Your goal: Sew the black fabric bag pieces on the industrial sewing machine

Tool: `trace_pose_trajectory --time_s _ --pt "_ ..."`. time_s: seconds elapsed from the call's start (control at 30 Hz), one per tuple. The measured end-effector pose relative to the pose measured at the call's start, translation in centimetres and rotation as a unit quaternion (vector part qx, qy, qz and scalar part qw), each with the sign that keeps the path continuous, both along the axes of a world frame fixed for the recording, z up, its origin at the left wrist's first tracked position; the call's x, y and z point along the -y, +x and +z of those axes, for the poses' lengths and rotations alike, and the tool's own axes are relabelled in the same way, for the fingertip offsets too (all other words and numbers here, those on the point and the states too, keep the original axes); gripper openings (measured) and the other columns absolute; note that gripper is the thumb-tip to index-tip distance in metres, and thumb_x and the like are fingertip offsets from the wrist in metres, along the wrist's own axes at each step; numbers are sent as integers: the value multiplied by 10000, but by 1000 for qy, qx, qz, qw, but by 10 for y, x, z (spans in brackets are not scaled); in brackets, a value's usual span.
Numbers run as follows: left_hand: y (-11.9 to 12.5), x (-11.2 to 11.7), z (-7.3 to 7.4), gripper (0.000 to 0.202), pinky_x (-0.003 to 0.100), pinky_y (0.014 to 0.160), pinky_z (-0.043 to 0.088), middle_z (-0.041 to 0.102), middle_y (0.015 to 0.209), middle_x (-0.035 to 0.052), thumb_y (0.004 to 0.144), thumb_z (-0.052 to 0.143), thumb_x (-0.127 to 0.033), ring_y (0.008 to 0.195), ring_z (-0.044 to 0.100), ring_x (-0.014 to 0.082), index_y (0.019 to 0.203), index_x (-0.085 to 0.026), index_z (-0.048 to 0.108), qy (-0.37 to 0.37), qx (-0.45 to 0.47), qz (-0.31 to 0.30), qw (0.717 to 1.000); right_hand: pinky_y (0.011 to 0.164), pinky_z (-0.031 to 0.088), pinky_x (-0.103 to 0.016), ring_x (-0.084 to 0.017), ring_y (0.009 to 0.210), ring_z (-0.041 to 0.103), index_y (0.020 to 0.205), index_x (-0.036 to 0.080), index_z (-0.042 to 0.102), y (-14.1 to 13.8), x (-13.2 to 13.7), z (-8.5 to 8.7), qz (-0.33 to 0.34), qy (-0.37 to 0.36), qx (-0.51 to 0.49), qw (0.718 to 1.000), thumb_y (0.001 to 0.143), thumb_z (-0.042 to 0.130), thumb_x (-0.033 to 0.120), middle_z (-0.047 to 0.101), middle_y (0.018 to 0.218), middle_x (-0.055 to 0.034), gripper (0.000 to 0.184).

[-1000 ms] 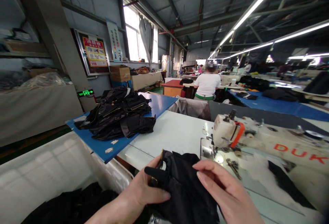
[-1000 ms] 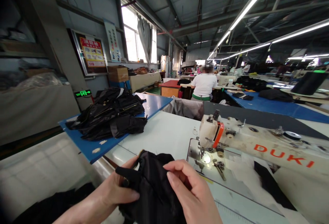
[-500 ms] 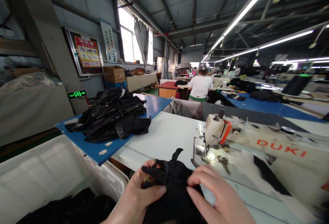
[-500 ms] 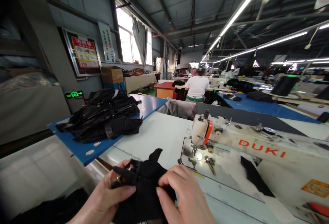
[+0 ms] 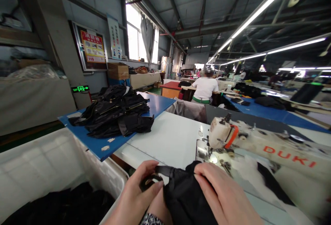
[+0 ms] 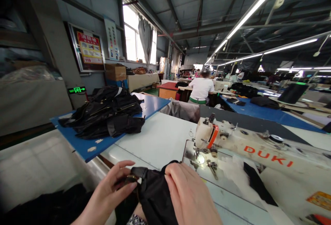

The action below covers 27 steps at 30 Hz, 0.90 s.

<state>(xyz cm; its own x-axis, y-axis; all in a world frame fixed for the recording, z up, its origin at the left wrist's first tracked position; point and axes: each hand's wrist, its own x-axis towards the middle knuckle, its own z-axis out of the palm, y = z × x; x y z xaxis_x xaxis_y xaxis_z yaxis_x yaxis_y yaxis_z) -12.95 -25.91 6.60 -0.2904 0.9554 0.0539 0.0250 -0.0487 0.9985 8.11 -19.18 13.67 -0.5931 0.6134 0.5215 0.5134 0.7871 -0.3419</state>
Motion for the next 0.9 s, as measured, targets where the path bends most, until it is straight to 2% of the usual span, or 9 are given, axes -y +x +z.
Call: trace_pose_trajectory --time_s 0.1,0.17,0.27,0.33,0.4,0.47,0.6,0.73,0.9 --pt "-1 1 12 385 311 1038 299 510 1292 65 774 671 -271 1220 429 252 1152 -265 596 89 -131 27 987 612 484 -297 -183 703 595 806 250 494 -3 -1 2 20 -10 21 1000 917 385 261 612 789 -30 156" --pt "3 -4 24 367 313 1068 258 474 1338 55 792 650 -249 1251 394 248 1156 -280 614 127 -172 -22 977 633 485 -298 -181 723 595 826 251 492 -4 -1 3 39 -17 40 998 927 370 248 607 801 -29 158" --pt "10 -19 38 166 295 951 374 637 1021 62 793 641 -226 1016 548 219 950 -221 695 114 -154 -135 972 656 480 -302 -176 728 588 855 249 495 -4 -1 5 54 -26 62 996 936 359 233 595 801 -19 159" --pt "13 -29 43 79 270 832 427 635 840 36 779 650 -214 860 574 189 845 -185 682 77 -112 -177 975 648 473 -298 -171 718 583 853 248 500 -2 0 7 54 -39 73 995 939 361 233 588 794 -14 165" --pt "14 -37 45 74 254 786 432 613 820 22 765 658 -197 818 566 171 835 -172 663 59 -88 -202 974 637 465 -293 -169 716 579 852 248 501 1 1 8 43 -61 78 994 943 360 240 586 798 -12 169" --pt "14 -41 46 58 253 808 423 599 828 17 764 660 -182 822 561 162 820 -170 665 70 -88 -224 968 633 461 -291 -169 717 578 861 248 500 5 1 10 29 -85 78 993 947 361 252 588 804 -12 163" --pt "17 -44 46 37 245 788 426 585 825 28 775 652 -155 820 569 158 787 -174 681 118 -103 -224 962 666 465 -287 -167 756 586 893 254 519 9 -2 10 25 -128 80 988 942 391 264 600 840 -9 137" --pt "23 -43 41 76 254 755 436 603 837 50 799 626 -142 831 569 171 777 -187 683 183 -177 -172 951 725 472 -272 -158 831 587 933 269 570 9 -4 7 34 -161 68 984 928 434 251 606 886 0 137" --pt "28 -43 30 119 314 795 420 613 817 54 855 540 -119 827 528 182 842 -194 631 306 -308 -110 894 645 466 -257 -152 739 590 890 258 626 8 -5 -1 18 -133 59 989 913 466 251 590 794 -4 162"
